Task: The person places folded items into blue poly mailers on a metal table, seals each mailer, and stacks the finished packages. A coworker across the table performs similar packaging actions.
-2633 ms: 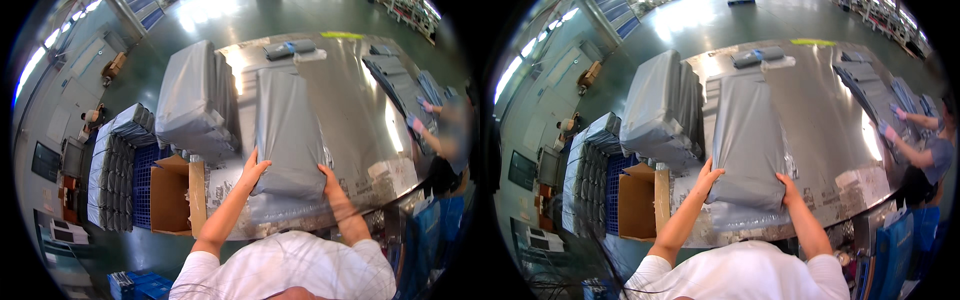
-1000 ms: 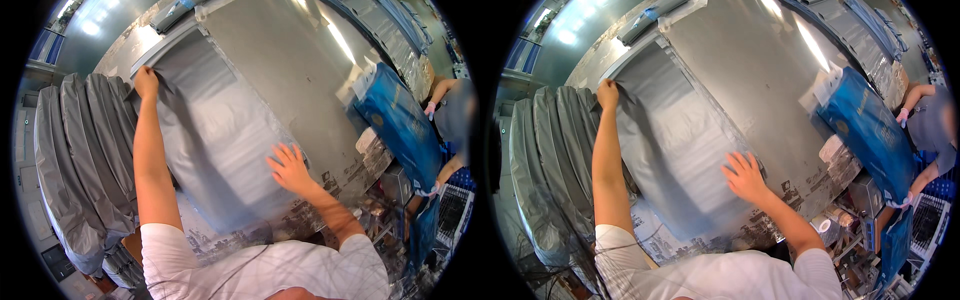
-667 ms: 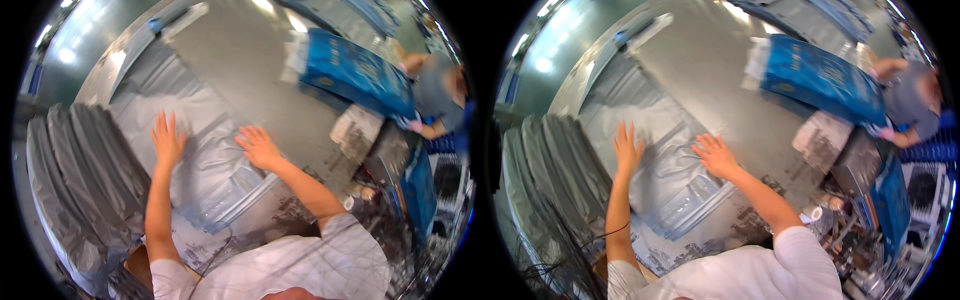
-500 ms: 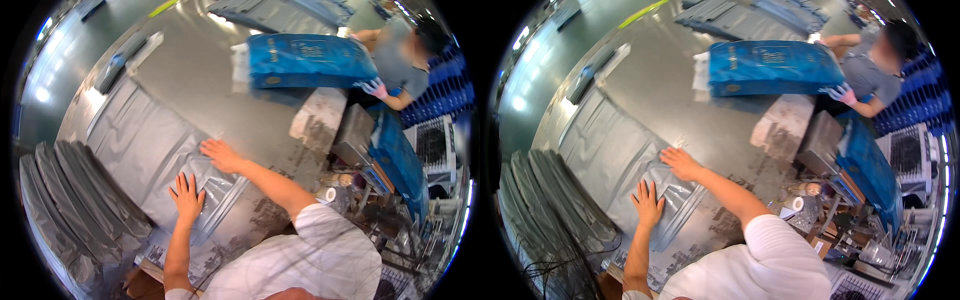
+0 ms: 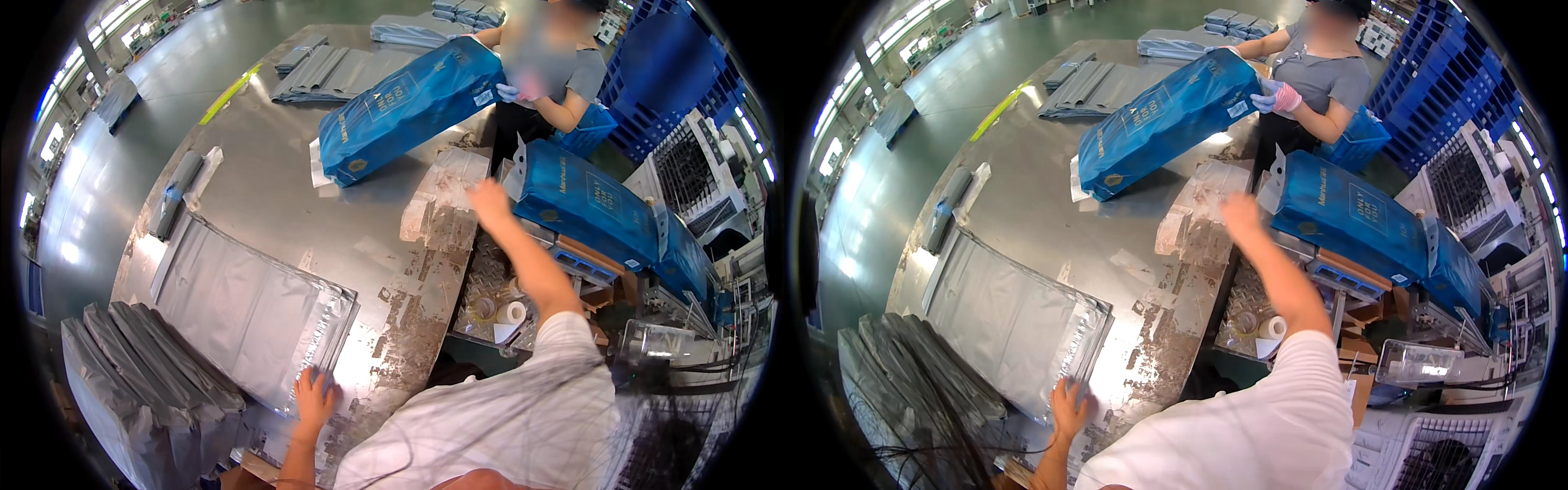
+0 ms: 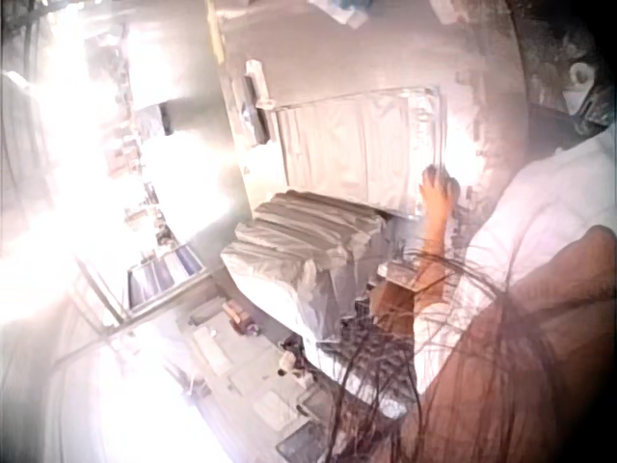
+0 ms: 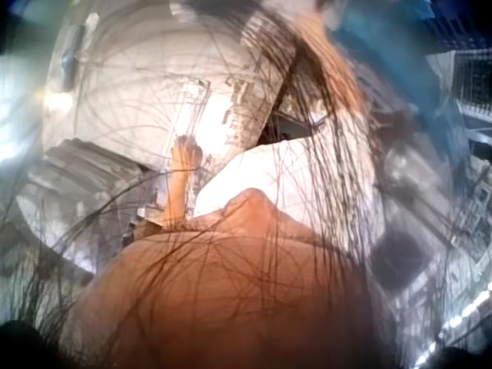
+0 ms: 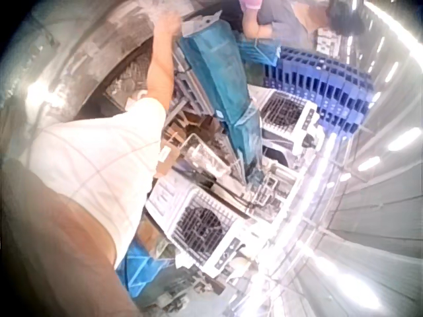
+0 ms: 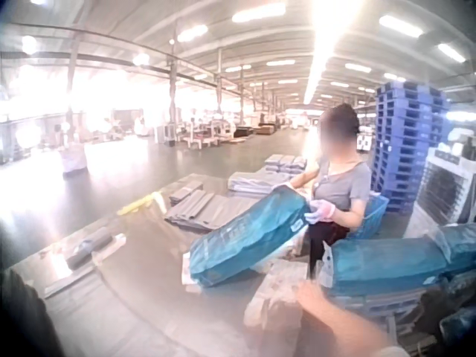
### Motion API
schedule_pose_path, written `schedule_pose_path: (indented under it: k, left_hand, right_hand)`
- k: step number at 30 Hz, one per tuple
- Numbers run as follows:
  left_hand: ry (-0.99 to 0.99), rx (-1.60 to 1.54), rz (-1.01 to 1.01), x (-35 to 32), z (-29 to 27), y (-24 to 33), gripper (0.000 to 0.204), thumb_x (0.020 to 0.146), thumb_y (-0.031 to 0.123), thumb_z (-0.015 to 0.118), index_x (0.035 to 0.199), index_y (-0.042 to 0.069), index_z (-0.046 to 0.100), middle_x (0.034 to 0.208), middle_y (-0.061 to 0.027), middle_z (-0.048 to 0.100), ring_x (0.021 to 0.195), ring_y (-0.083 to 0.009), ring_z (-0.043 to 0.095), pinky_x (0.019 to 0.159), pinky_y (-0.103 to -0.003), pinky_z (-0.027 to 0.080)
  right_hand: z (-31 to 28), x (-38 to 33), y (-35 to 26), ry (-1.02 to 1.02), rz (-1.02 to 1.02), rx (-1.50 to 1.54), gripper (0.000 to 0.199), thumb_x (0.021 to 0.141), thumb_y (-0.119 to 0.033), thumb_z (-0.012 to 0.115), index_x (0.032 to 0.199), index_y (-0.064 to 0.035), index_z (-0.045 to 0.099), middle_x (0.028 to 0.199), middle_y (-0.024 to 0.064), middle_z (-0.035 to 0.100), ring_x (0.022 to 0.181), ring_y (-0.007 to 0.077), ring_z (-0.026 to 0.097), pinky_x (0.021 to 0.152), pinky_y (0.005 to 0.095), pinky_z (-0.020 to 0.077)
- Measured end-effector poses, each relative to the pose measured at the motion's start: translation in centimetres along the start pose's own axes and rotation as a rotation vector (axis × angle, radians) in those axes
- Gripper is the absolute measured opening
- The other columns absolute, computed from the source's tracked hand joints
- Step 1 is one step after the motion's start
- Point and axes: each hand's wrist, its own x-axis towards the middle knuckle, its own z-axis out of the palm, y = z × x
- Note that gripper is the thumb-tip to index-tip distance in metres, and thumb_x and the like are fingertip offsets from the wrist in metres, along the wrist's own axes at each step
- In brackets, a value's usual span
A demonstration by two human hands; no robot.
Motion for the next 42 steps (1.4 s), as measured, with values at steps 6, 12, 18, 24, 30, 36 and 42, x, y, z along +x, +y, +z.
schedule_pose_path:
  k: [6,12,18,24,30,36,42]
  left_hand:
    - [-0.060,-0.157,-0.032,-6.2,2.0,1.7,0.032,0.069,0.011,0.061,0.100,0.005,0.058,0.115,-0.0184,0.049,0.105,-0.0362,0.046,0.091,-0.045,0.035]
    - [0.095,-0.216,-0.250,-11.0,3.4,4.1,0.024,0.070,0.008,0.062,0.094,0.005,0.061,0.104,-0.0161,0.057,0.096,-0.0331,0.053,0.085,-0.040,0.042]
    - [0.144,-0.321,-0.313,-9.5,2.9,7.3,0.020,0.073,0.007,0.060,0.093,0.004,0.061,0.101,-0.0154,0.058,0.096,-0.0330,0.054,0.085,-0.039,0.042]
    - [0.403,-0.381,-0.270,4.1,-0.4,6.7,0.024,0.077,0.004,0.057,0.101,0.003,0.059,0.105,-0.0156,0.058,0.100,-0.0310,0.053,0.087,-0.038,0.040]
    - [0.485,-0.752,-0.463,12.0,-0.3,5.1,0.024,0.081,0.006,0.055,0.104,0.001,0.057,0.104,-0.0105,0.058,0.097,-0.0204,0.055,0.084,-0.030,0.042]
    - [0.169,-1.104,-0.570,17.1,6.2,7.1,0.023,0.085,0.014,0.054,0.104,0.002,0.056,0.094,-0.0056,0.058,0.084,-0.0121,0.053,0.075,-0.025,0.043]
    - [0.414,-1.124,-0.655,20.1,8.9,10.8,0.025,0.084,0.016,0.058,0.103,0.000,0.051,0.088,-0.0043,0.054,0.083,-0.0092,0.049,0.071,-0.023,0.041]
  right_hand:
    - [4.7,3.3,9.6,-0.421,0.015,-0.246,0.017,0.075,-0.015,0.053,0.085,-0.0176,0.067,0.079,0.0058,0.064,0.078,0.0262,0.062,0.062,0.0393,0.0448]
    - [2.1,4.0,7.4,-0.394,-0.595,0.002,0.008,0.065,-0.017,0.057,0.065,-0.0125,0.064,0.069,0.0096,0.063,0.068,0.0288,0.062,0.056,0.0406,0.0475]
    - [-9.5,5.9,-5.9,-0.528,-1.174,0.117,0.016,0.071,-0.024,0.058,0.074,-0.0091,0.063,0.075,0.0127,0.063,0.075,0.0316,0.061,0.062,0.0409,0.0486]
    - [-16.8,18.3,-19.4,0.018,-0.920,0.653,0.018,0.074,-0.016,0.051,0.085,-0.0094,0.062,0.086,0.0147,0.062,0.084,0.0318,0.059,0.071,0.0425,0.0466]
    - [-4.3,27.2,-9.2,0.090,-0.189,1.058,0.027,0.080,-0.027,0.054,0.079,-0.0006,0.059,0.068,0.0181,0.057,0.068,0.0320,0.057,0.062,0.0377,0.0446]
    - [2.2,17.0,-10.4,-0.118,-0.168,1.645,0.017,0.084,-0.018,0.055,0.088,-0.0022,0.059,0.092,0.0041,0.056,0.091,0.0152,0.052,0.080,0.0271,0.0404]
    - [7.4,8.2,-13.7,-0.697,0.006,2.016,0.019,0.088,-0.021,0.050,0.091,-0.0045,0.058,0.095,0.0005,0.055,0.090,0.0092,0.051,0.079,0.0225,0.0397]
